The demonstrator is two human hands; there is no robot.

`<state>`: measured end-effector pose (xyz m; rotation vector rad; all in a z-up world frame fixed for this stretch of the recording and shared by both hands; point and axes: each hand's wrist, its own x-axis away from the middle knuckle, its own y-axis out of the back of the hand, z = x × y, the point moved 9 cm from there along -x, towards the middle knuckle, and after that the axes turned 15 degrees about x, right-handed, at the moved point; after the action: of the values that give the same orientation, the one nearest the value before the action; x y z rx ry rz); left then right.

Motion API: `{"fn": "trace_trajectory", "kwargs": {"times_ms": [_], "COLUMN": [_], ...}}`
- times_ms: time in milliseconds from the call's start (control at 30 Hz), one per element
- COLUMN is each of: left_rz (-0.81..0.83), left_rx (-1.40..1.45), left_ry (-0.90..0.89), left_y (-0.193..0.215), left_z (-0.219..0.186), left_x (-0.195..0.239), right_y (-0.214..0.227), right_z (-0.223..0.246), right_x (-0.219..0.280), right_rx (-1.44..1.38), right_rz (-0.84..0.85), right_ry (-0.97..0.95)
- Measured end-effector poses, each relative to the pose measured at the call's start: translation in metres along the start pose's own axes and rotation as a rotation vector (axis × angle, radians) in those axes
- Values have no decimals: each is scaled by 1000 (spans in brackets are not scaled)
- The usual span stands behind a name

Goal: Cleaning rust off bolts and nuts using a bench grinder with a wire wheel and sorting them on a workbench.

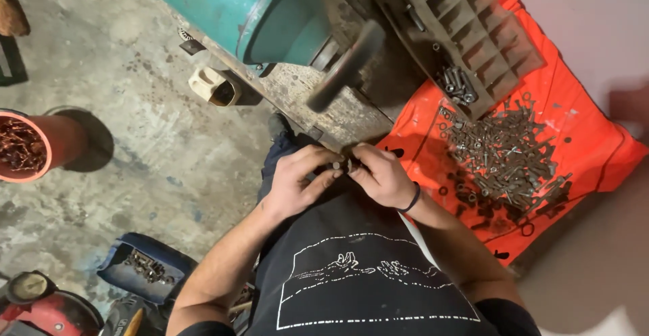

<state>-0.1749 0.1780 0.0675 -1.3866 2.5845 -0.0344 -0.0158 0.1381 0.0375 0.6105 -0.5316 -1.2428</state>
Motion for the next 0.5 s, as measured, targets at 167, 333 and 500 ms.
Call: {"fn": "trace_trajectory", "kwargs": {"times_ms": [167, 333, 500], "left_rz": [-48, -28, 167], "left_rx": [10, 29, 1], "left_ry": [80, 80, 137], "left_y": [13, 16, -13], "left_z": [6, 9, 15], "left_x": [-4, -5, -2], "right_y": [0, 17, 26], "right_z": [15, 18, 23], "right_x": [-5, -1, 15], "right_rx": [22, 58, 43], "right_rz": [-7, -150, -169], "right_ry": [-54, -69, -72]}}
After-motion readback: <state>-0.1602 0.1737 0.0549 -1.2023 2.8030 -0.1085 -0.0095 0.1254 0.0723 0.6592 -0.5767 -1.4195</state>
